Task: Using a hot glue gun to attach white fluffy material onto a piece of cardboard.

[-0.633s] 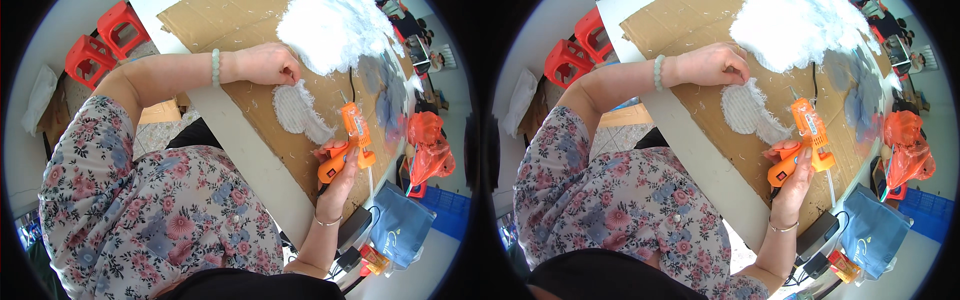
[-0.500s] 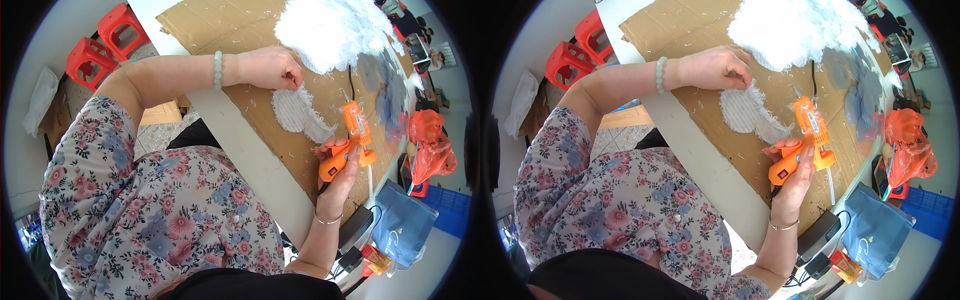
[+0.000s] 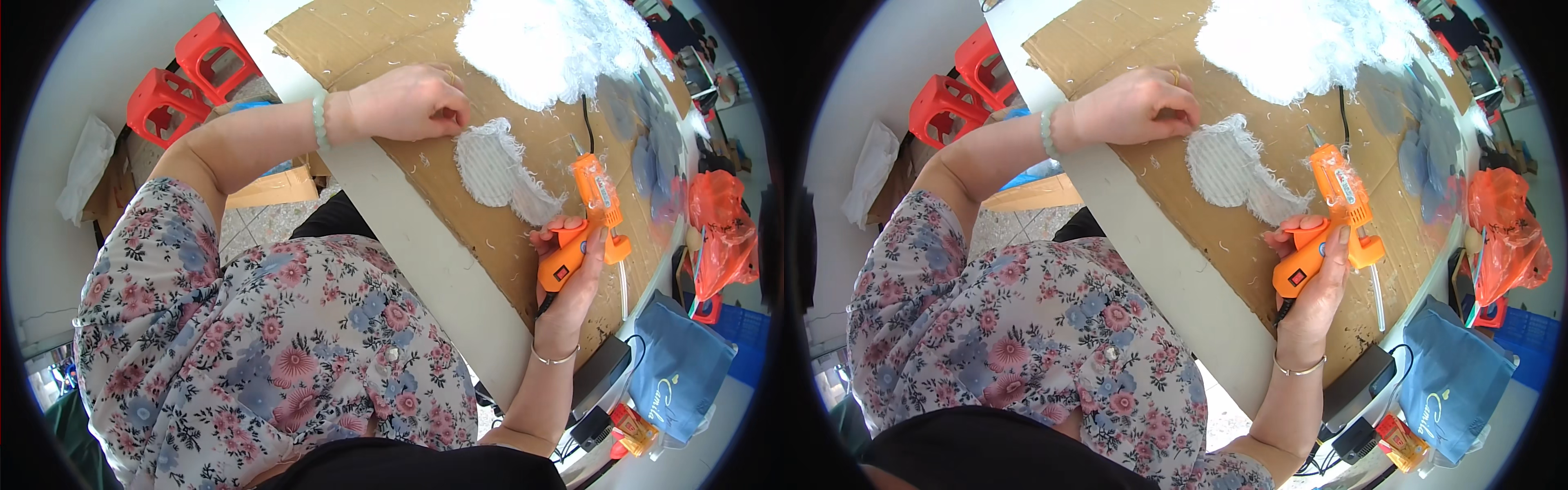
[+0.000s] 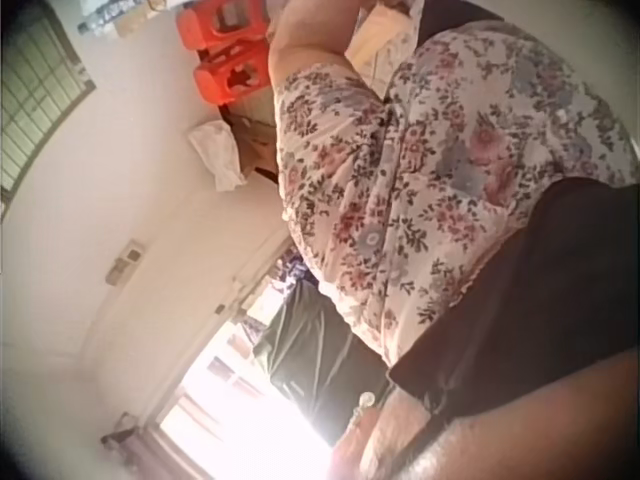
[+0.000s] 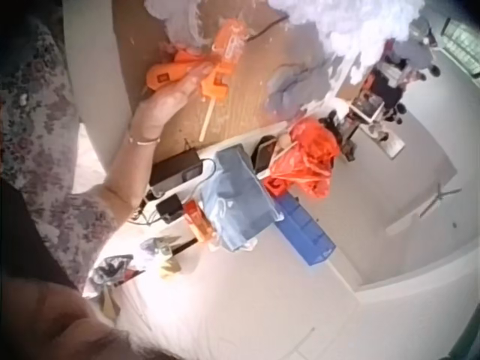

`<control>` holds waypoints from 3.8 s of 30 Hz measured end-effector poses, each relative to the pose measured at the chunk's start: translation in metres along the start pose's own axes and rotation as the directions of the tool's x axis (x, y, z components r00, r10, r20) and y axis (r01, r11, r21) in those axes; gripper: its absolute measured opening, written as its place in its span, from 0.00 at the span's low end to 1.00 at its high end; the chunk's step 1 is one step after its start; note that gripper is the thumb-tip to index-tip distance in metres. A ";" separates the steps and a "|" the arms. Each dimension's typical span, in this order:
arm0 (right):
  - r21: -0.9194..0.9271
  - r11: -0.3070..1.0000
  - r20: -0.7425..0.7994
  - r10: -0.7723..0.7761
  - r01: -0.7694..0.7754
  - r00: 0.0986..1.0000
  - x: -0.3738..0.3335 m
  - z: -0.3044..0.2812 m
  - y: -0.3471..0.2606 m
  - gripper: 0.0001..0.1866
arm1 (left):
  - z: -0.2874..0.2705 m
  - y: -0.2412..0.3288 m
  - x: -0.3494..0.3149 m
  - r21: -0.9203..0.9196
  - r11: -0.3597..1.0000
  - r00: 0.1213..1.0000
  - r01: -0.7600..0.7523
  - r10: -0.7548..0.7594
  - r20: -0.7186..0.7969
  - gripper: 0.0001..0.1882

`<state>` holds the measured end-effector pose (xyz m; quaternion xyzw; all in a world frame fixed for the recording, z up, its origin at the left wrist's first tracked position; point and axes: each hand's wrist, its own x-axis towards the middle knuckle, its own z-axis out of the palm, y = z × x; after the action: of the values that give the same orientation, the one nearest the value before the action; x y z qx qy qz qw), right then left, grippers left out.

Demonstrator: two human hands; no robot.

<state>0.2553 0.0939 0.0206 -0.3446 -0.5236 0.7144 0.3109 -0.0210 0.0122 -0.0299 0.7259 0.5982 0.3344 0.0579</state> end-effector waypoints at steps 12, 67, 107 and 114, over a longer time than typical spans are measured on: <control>0.006 1.000 -0.013 0.011 -0.011 1.000 0.000 0.007 0.000 0.20 | 0.009 0.003 0.024 -0.048 0.981 0.975 -0.189 0.182 -0.127 0.04; -0.242 0.934 0.201 -0.216 0.262 0.955 -0.006 -0.003 -0.009 0.21 | -0.003 0.040 -0.022 0.272 0.841 0.880 -0.468 0.471 0.056 0.19; -0.215 0.949 0.317 -0.154 0.229 0.936 0.029 0.037 0.007 0.20 | 0.002 0.054 -0.022 0.286 0.892 0.933 -0.349 0.303 0.194 0.18; -0.418 0.876 0.350 -0.088 0.239 0.933 -0.004 0.003 -0.023 0.16 | -0.001 0.056 -0.027 0.329 0.873 0.931 -0.360 0.313 0.188 0.17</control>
<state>0.2575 0.0951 0.0445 -0.2409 -0.7467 0.5893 0.1927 0.0231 -0.0282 -0.0134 0.8372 0.5084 0.1773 -0.0962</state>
